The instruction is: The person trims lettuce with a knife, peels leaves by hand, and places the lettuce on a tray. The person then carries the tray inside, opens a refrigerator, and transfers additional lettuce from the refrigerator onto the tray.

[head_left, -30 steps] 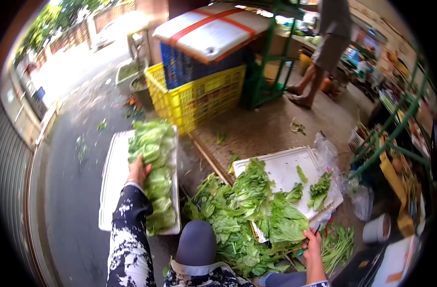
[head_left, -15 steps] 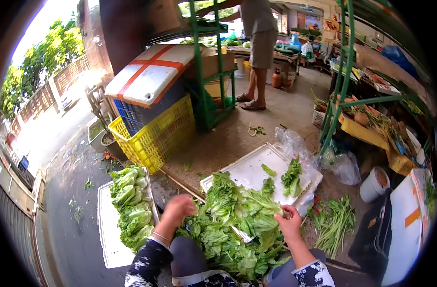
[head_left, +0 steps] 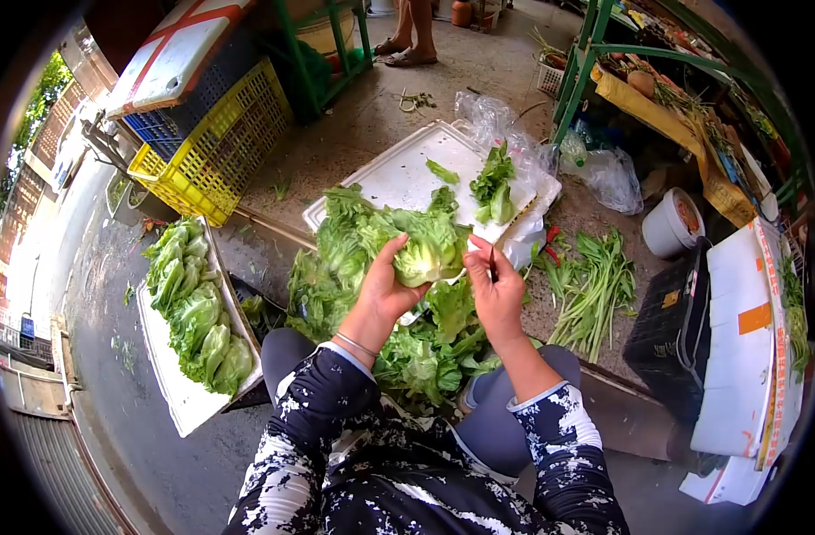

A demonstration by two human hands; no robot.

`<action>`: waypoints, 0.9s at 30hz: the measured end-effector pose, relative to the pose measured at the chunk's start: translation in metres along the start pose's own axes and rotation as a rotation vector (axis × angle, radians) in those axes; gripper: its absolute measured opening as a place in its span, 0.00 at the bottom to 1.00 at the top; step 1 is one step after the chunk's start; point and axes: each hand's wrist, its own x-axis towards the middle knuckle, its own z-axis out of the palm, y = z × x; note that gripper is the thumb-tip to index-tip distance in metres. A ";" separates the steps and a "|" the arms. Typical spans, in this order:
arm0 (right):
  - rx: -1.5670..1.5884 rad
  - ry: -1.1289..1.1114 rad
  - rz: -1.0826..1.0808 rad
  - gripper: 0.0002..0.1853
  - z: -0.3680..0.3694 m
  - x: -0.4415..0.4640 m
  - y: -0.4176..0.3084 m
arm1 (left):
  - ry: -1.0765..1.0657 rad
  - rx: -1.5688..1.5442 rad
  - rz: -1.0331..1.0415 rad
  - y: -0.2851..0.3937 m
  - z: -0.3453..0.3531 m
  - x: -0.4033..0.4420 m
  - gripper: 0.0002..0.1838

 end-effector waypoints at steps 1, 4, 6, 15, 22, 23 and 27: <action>-0.002 -0.001 -0.003 0.19 -0.003 0.000 0.001 | 0.023 -0.019 0.035 -0.002 0.004 0.001 0.17; -0.044 -0.077 -0.077 0.28 -0.002 -0.003 0.008 | 0.050 -0.061 0.072 -0.005 0.004 0.012 0.17; -0.105 -0.168 -0.092 0.30 0.001 -0.007 0.001 | 0.029 -0.110 0.079 -0.008 0.002 0.016 0.17; -0.283 -0.140 -0.305 0.26 0.011 -0.006 -0.004 | 0.095 -0.137 0.121 -0.018 0.003 0.011 0.16; -0.012 -0.264 -0.159 0.21 0.009 0.000 0.012 | 0.172 -0.045 0.230 -0.019 0.006 0.001 0.15; -0.013 -0.269 -0.158 0.21 0.009 -0.002 0.010 | 0.161 -0.046 0.241 -0.018 0.004 0.003 0.15; -0.035 -0.289 -0.083 0.23 0.011 -0.005 0.005 | 0.165 -0.060 0.240 -0.017 -0.001 0.006 0.15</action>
